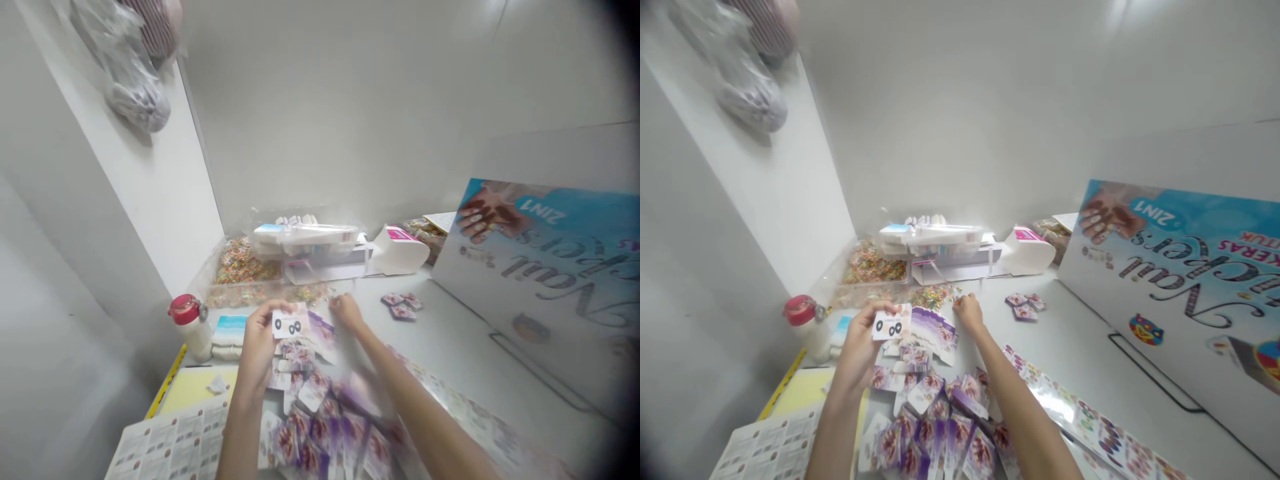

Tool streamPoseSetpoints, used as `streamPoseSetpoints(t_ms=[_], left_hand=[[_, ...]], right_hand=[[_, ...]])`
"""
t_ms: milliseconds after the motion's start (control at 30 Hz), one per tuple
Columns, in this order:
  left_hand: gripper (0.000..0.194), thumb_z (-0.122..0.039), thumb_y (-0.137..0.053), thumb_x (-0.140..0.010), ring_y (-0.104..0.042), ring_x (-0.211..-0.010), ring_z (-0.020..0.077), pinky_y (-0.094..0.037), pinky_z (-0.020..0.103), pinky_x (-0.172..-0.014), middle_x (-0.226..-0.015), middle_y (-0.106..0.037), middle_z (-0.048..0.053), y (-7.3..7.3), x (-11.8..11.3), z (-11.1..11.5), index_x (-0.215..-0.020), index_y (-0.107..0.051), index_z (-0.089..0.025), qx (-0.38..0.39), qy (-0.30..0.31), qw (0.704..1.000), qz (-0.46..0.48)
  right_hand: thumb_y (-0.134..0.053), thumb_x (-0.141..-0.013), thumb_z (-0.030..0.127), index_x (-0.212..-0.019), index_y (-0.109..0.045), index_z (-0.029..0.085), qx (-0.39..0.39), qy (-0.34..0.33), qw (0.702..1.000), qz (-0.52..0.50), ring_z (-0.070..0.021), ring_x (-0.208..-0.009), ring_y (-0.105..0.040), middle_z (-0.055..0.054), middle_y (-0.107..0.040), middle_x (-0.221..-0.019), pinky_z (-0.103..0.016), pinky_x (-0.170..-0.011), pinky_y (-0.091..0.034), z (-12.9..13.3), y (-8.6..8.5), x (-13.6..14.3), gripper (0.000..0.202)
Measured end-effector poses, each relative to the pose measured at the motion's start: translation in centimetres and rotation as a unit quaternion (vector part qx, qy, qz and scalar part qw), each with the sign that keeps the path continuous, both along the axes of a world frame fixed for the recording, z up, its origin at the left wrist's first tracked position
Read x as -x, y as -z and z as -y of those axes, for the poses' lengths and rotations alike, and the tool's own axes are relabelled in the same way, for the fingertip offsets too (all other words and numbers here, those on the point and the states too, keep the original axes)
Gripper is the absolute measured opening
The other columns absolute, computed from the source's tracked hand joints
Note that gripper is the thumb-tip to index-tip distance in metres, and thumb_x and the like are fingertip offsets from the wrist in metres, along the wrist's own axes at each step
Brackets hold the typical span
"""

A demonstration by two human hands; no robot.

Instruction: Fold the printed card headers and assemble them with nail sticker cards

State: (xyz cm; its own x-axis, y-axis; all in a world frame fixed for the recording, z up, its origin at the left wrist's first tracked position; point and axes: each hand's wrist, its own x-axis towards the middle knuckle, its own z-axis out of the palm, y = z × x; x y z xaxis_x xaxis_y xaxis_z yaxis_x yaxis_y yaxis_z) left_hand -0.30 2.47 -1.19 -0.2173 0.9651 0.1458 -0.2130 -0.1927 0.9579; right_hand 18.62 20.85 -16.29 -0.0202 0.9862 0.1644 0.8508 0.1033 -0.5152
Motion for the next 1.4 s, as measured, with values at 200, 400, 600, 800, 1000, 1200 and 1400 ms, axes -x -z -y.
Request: streamPoseSetpoints(t_ms=[200, 400, 600, 800, 1000, 1200, 1400], left_hand=[[0.024, -0.015, -0.079, -0.061, -0.065, -0.075, 0.0113, -0.053, 0.018, -0.068, -0.088, -0.067, -0.001, -0.6, -0.8, 0.3, -0.082, -0.067, -0.018, 0.02, 0.07, 0.997, 0.03], [0.026, -0.033, -0.075, -0.071, -0.069, -0.076, 0.0161, -0.056, 0.029, -0.077, -0.088, -0.07, 0.003, -0.9, -2.0, 0.6, -0.088, -0.068, -0.015, 0.024, 0.084, 0.995, 0.049], [0.027, -0.037, -0.074, -0.07, -0.068, -0.063, 0.0152, -0.057, 0.026, -0.064, -0.067, -0.068, 0.002, -0.4, -2.5, 0.3, -0.077, -0.069, -0.011, 0.033, 0.03, 0.999, -0.003], [0.026, -0.036, -0.072, -0.071, -0.067, -0.072, 0.0163, -0.054, 0.025, -0.068, -0.078, -0.073, 0.005, 0.0, -2.6, 0.2, -0.082, -0.072, -0.012, 0.02, 0.023, 0.997, -0.075], [0.028, -0.039, -0.069, -0.072, -0.066, -0.074, 0.0191, -0.053, 0.027, -0.07, -0.075, -0.072, 0.004, 0.7, -3.2, -0.1, -0.08, -0.073, -0.012, 0.009, 0.004, 0.994, -0.113], [0.025, -0.038, -0.069, -0.072, -0.065, -0.071, 0.0196, -0.051, 0.026, -0.063, -0.069, -0.068, 0.002, 1.6, -3.5, -0.7, -0.073, -0.07, -0.013, -0.007, -0.025, 0.988, -0.15], [0.052, -0.028, -0.069, -0.075, -0.065, -0.067, 0.0153, -0.054, 0.027, -0.066, -0.075, -0.067, -0.001, 1.0, -5.6, 0.4, -0.123, -0.052, -0.02, -0.034, 0.011, 0.995, -0.09]], right_hand=[[-0.054, -0.091, 0.032, -0.113, -0.058, 0.015, -0.002, -0.011, 0.999, -0.032, -0.0184, -0.094, -0.061, -0.008, -0.06, -0.112, -0.038, -0.08, -0.052, -0.2, 1.1, -1.1, 0.028], [-0.051, -0.092, 0.035, -0.107, -0.061, 0.015, -0.044, -0.026, 0.995, -0.081, -0.0183, -0.089, -0.062, -0.005, -0.063, -0.105, -0.036, -0.079, -0.052, 1.2, -0.1, -2.9, 0.027], [-0.052, -0.089, 0.033, -0.097, -0.063, 0.015, -0.09, -0.009, 0.984, -0.151, -0.0172, -0.072, -0.063, -0.004, -0.068, -0.079, -0.031, -0.071, -0.047, 2.5, -1.7, -3.4, 0.022], [-0.051, -0.081, 0.029, -0.082, -0.063, 0.02, -0.127, -0.002, 0.967, -0.221, -0.0194, -0.075, -0.063, -0.005, -0.07, -0.087, -0.03, -0.074, -0.043, 4.2, -4.6, -3.1, 0.015], [-0.055, -0.075, 0.032, -0.074, -0.06, 0.019, -0.091, -0.014, 0.946, -0.312, -0.021, -0.077, -0.062, -0.007, -0.067, -0.084, -0.033, -0.073, -0.046, 5.7, -7.2, -2.1, 0.013], [-0.054, -0.081, 0.046, -0.095, -0.063, 0.017, -0.016, -0.113, 0.9, -0.42, -0.0156, -0.068, -0.062, -0.005, -0.067, -0.084, -0.029, -0.065, -0.05, 11.8, -12.1, -1.5, 0.033], [-0.066, -0.076, 0.04, -0.09, -0.067, 0.017, -0.005, -0.155, 0.885, -0.439, -0.0142, -0.061, -0.058, -0.002, -0.063, -0.071, -0.027, -0.061, -0.048, 17.5, -15.7, -1.1, 0.028]])
